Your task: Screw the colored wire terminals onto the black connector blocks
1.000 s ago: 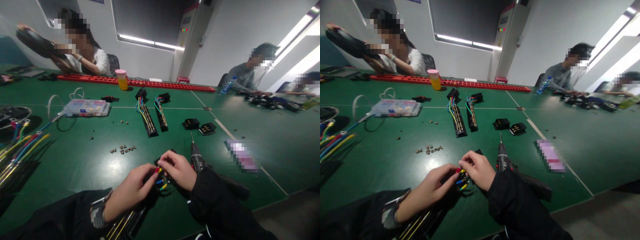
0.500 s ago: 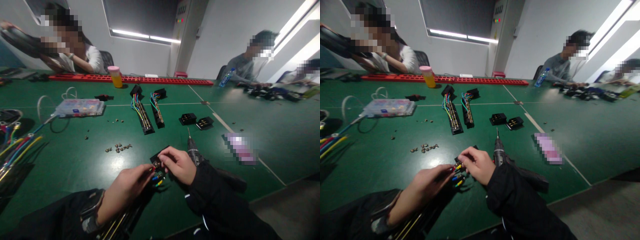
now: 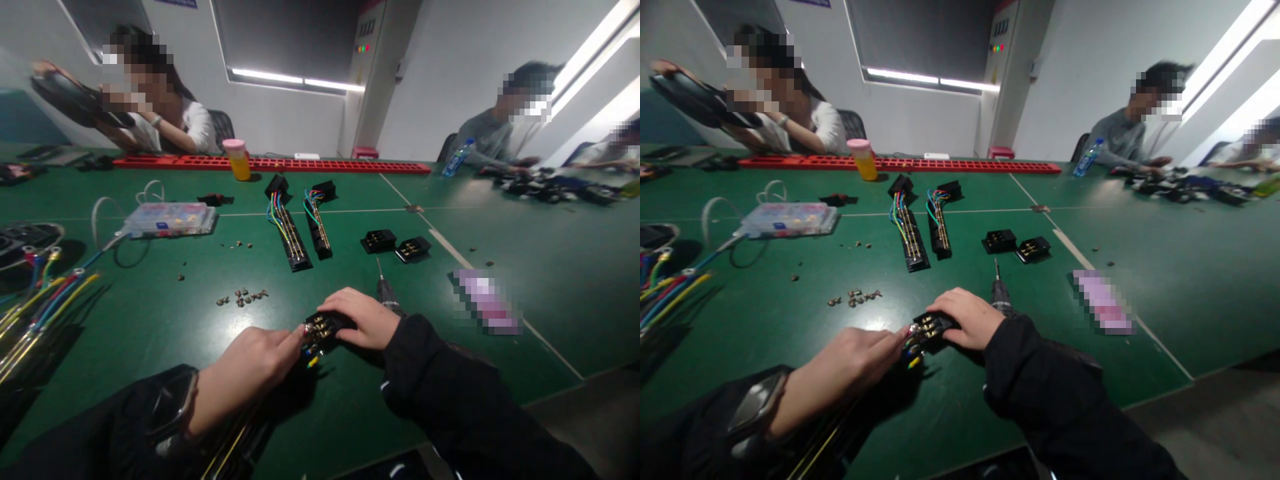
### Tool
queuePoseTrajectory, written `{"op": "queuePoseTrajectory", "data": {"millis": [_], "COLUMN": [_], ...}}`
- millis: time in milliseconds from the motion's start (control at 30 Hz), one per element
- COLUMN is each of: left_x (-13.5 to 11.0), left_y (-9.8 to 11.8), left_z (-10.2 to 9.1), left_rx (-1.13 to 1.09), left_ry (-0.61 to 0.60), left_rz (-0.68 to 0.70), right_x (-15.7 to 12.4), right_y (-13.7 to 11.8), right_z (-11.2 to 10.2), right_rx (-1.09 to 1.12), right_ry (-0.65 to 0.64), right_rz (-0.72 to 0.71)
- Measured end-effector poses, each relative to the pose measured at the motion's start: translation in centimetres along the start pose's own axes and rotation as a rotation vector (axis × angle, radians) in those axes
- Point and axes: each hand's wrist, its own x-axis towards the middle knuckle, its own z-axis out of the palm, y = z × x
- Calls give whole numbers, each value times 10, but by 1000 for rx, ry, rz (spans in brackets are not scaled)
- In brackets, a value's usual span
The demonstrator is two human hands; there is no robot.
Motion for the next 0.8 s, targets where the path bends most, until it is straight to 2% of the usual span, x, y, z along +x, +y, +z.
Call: {"op": "queuePoseTrajectory", "data": {"millis": [167,433,600,800], "left_x": [8,16,16,15], "left_y": [-6,-10,-9,-9], "left_z": [-5,-3,-1,6], "left_rx": [46,131,138,83], "left_ry": [-68,-78,-36,-42], "left_rz": [94,145,159,137], "right_x": [2,2,-1,-3], "right_y": [0,-6,-4,-4], "right_z": [3,1,2,4], "right_rx": [40,28,15,-8], "right_ry": [-41,-55,-64,-60], "right_rz": [-44,-29,-39,-38]}}
